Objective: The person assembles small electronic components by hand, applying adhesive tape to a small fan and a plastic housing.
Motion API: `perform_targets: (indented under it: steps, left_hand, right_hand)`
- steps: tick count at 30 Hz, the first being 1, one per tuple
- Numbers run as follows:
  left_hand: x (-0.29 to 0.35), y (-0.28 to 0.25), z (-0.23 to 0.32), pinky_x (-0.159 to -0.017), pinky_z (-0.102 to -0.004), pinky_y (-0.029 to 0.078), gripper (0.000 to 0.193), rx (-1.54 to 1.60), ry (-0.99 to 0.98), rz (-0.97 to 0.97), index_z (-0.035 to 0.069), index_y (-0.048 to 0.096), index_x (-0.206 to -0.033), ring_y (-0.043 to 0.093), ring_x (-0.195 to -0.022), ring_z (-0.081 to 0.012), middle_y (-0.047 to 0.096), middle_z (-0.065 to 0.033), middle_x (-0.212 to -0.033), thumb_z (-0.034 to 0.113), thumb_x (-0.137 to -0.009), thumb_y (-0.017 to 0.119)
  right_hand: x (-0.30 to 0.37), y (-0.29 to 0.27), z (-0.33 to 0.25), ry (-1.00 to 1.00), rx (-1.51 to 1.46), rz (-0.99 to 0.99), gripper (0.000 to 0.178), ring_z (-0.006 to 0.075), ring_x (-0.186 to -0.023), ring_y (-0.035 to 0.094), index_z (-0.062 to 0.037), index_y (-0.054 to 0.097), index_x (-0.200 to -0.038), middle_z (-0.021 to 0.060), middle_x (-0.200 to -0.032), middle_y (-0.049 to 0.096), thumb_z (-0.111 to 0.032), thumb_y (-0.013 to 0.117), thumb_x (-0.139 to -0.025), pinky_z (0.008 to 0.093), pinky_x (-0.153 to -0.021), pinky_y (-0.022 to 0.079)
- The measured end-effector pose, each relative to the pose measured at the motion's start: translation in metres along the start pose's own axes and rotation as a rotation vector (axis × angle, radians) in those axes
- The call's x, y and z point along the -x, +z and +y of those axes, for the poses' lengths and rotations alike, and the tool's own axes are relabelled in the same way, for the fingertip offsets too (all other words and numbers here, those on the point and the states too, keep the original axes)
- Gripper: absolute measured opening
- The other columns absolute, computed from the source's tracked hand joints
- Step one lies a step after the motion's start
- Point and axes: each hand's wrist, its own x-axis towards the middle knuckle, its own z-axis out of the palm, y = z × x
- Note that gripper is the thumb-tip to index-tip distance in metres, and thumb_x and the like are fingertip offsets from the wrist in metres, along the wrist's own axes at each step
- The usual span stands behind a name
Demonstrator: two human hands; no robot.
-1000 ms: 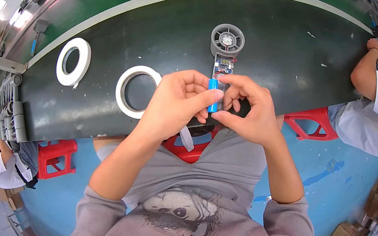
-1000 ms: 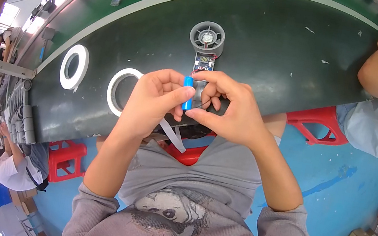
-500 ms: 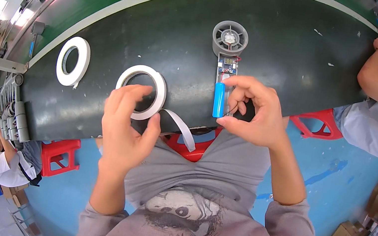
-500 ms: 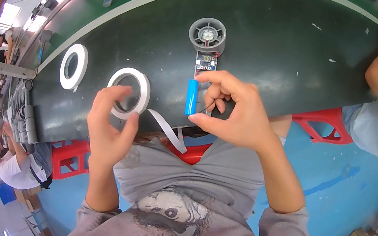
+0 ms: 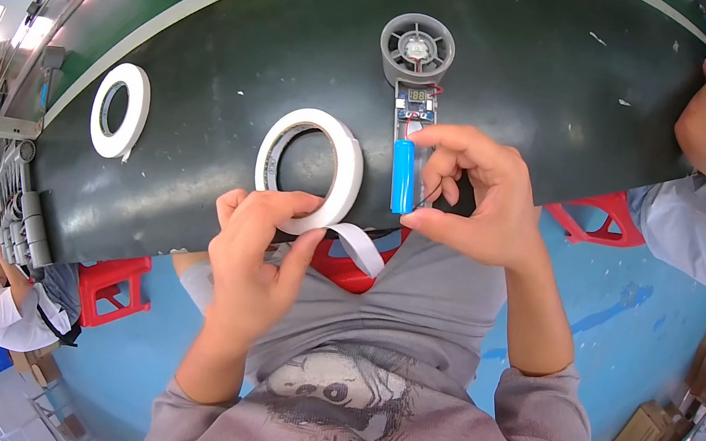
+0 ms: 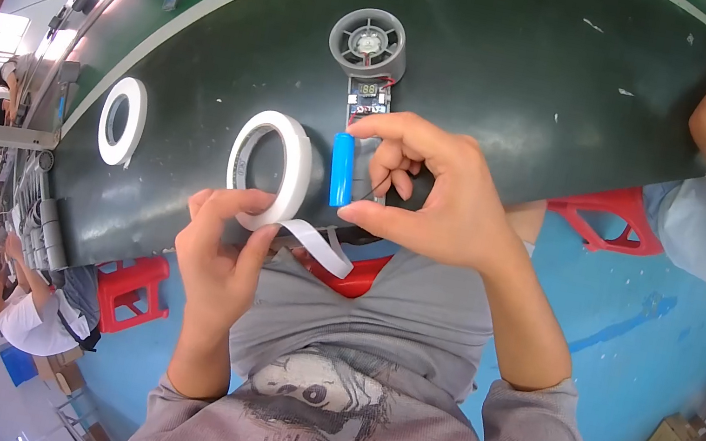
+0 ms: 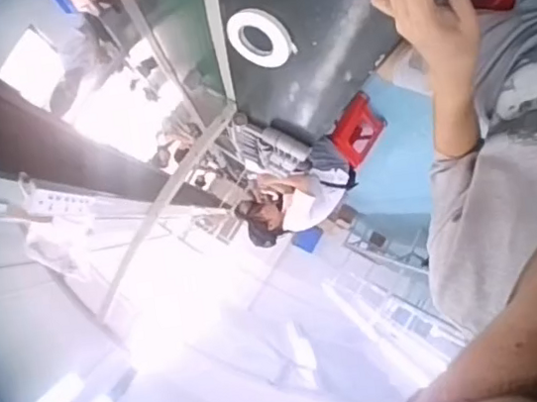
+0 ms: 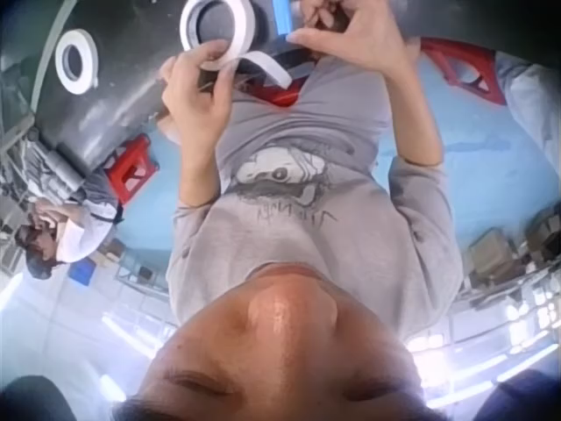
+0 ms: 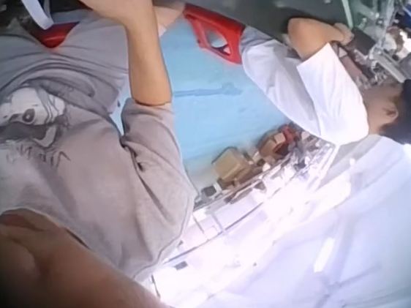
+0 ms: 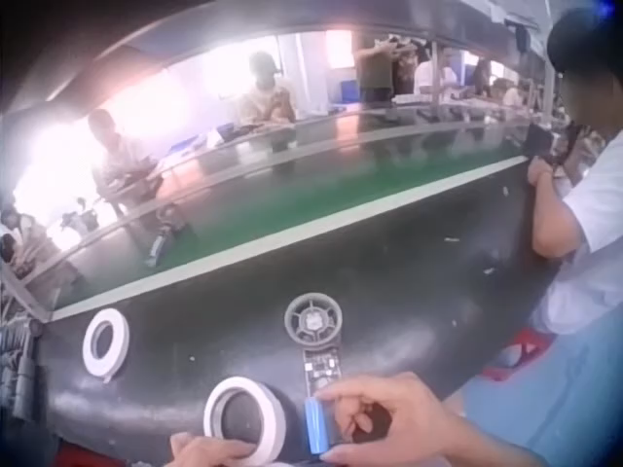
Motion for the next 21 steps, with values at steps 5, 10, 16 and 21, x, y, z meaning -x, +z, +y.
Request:
perform_targets:
  steps: [5, 10, 16, 21]
  left_hand:
    - [0.002, 0.008, 0.011, -0.073, -0.0301, 0.048, 0.033, 0.027, -0.027, -0.02, 0.004, 0.071, -0.105, 0.062, -0.084, -0.0209, 0.074, -0.0067, -0.099, -0.006, -0.075, 0.08]
    - [-0.003, 0.011, 0.015, -0.082, -0.0337, 0.04, 0.032, 0.006, 0.07, -0.015, 0.005, 0.07, -0.104, 0.068, -0.08, -0.0187, 0.076, -0.005, -0.101, -0.001, -0.076, 0.083]
    - [-0.004, 0.016, 0.013, -0.082, -0.0341, 0.042, 0.029, 0.089, 0.067, 0.029, 0.005, 0.069, -0.101, 0.07, -0.085, -0.022, 0.077, -0.0065, -0.1, -0.006, -0.076, 0.079]
    - [-0.01, 0.015, 0.006, -0.081, -0.0334, 0.043, 0.028, 0.156, 0.184, 0.053, 0.005, 0.069, -0.1, 0.07, -0.084, -0.0224, 0.078, -0.0067, -0.099, -0.006, -0.076, 0.079]
  right_hand:
    - [0.0, -0.003, 0.001, -0.011, -0.001, -0.012, 0.064, 0.0069, -0.068, 0.049, -0.0002, 0.066, -0.127, -0.0006, -0.079, 0.062, 0.001, 0.088, -0.067, 0.0224, -0.061, 0.039]
    - [-0.001, -0.002, 0.0, 0.005, 0.033, -0.022, 0.065, 0.0076, -0.066, 0.047, -0.0003, 0.067, -0.128, -0.0004, -0.077, 0.06, 0.0, 0.09, -0.066, 0.0226, -0.06, 0.039]
    - [-0.003, -0.004, 0.001, -0.008, -0.006, -0.026, 0.064, 0.0071, -0.063, 0.048, -0.0002, 0.067, -0.125, -0.0004, -0.075, 0.061, 0.001, 0.089, -0.066, 0.0222, -0.059, 0.039]
    - [-0.003, -0.004, -0.002, 0.013, 0.011, -0.04, 0.063, 0.0057, -0.061, 0.051, -0.0003, 0.067, -0.124, -0.0012, -0.071, 0.062, -0.001, 0.09, -0.066, 0.0213, -0.058, 0.039]
